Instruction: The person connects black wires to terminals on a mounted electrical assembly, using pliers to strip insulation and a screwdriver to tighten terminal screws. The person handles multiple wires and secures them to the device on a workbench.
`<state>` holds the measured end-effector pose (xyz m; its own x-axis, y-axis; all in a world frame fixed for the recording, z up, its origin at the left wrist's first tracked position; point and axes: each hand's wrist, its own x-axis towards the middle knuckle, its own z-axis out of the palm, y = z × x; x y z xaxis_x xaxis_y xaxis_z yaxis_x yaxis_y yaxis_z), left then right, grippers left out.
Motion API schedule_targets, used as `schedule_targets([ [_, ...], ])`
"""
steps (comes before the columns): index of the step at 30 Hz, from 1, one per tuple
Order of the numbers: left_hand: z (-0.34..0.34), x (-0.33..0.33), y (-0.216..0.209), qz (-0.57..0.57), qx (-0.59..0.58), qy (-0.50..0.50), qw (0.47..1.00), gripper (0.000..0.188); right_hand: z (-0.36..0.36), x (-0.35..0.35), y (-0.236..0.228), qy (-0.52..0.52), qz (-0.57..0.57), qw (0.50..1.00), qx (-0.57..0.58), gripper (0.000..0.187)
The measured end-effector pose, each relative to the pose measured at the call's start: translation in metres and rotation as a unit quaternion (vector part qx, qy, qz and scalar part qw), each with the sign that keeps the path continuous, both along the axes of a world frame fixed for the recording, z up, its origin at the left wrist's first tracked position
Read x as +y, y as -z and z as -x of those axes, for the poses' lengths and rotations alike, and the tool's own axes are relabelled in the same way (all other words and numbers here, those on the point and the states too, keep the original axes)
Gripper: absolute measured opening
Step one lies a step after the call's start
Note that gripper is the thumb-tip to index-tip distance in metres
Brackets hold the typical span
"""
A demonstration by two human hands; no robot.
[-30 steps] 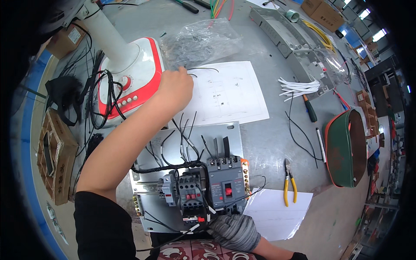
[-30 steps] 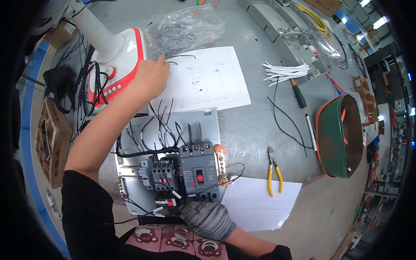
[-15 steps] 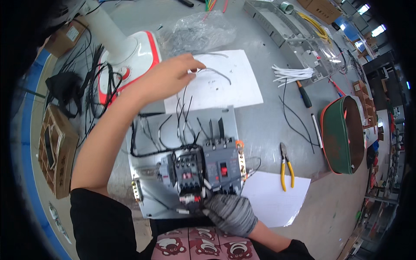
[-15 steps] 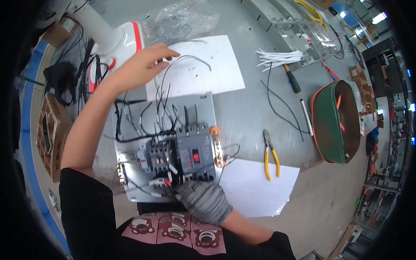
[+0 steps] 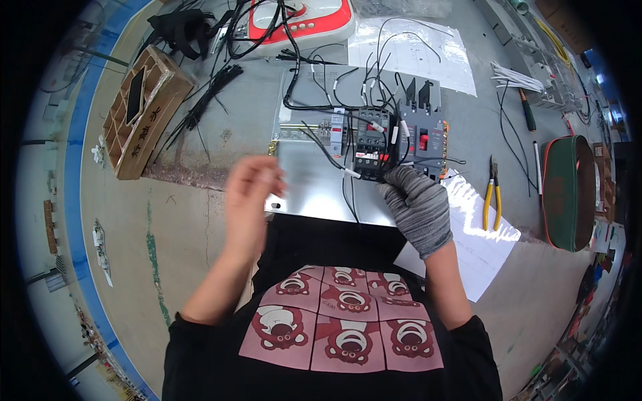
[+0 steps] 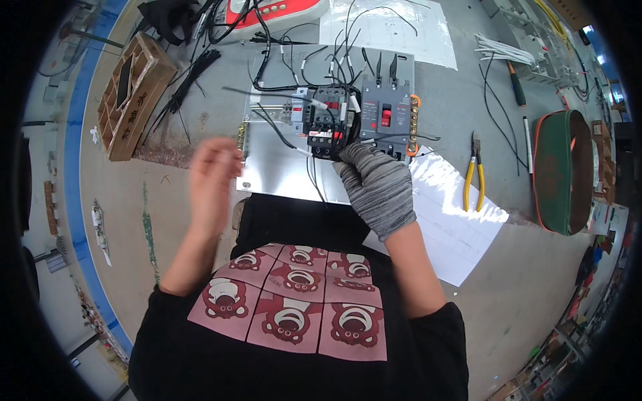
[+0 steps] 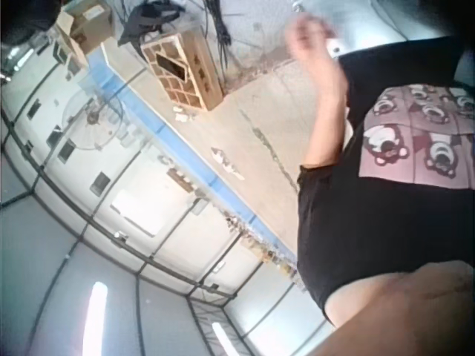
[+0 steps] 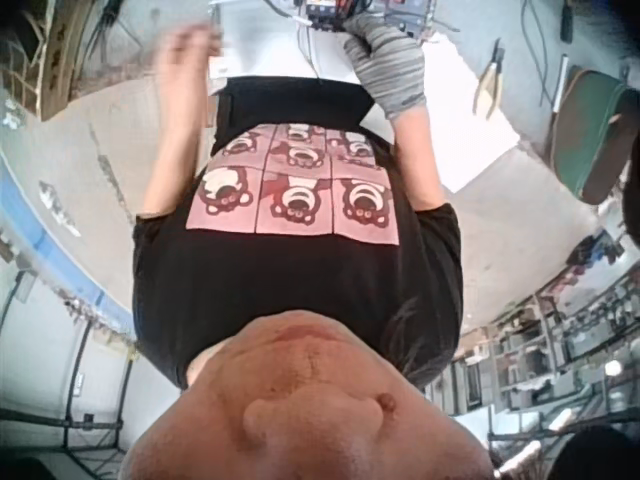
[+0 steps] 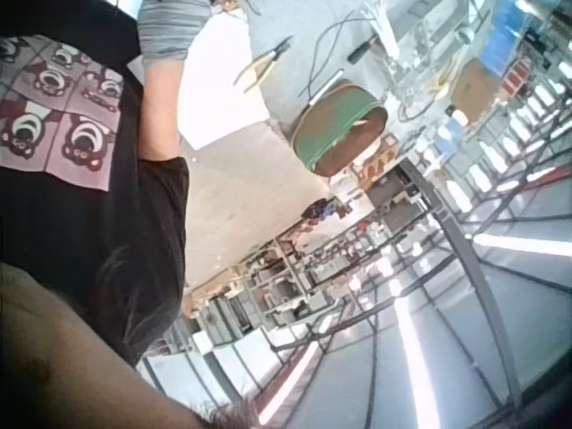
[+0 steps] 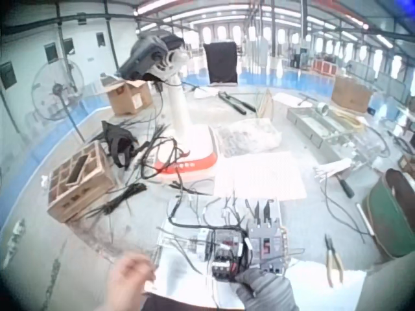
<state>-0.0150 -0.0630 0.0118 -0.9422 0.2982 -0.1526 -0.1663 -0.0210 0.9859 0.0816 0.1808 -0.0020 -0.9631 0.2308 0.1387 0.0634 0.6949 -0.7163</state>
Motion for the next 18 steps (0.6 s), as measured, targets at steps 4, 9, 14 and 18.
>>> schedule_targets([
  [4,-0.025,0.038,0.009,-0.108,-0.119,0.074,0.984,0.026,-0.003,-0.001,0.004,0.014,-0.027,1.000,0.001,0.014],
  [9,-0.007,0.050,0.021,-0.167,-0.117,0.127,0.971,0.018,-0.007,-0.004,0.004,0.018,-0.050,0.999,-0.002,0.019],
  [14,-0.013,0.056,0.012,-0.122,-0.096,0.116,0.981,0.011,-0.011,-0.004,0.003,0.017,-0.043,0.999,0.005,0.018],
  [18,-0.017,0.064,0.010,-0.104,-0.059,0.068,0.990,0.009,-0.010,-0.002,0.002,-0.009,-0.083,0.996,-0.023,0.020],
])
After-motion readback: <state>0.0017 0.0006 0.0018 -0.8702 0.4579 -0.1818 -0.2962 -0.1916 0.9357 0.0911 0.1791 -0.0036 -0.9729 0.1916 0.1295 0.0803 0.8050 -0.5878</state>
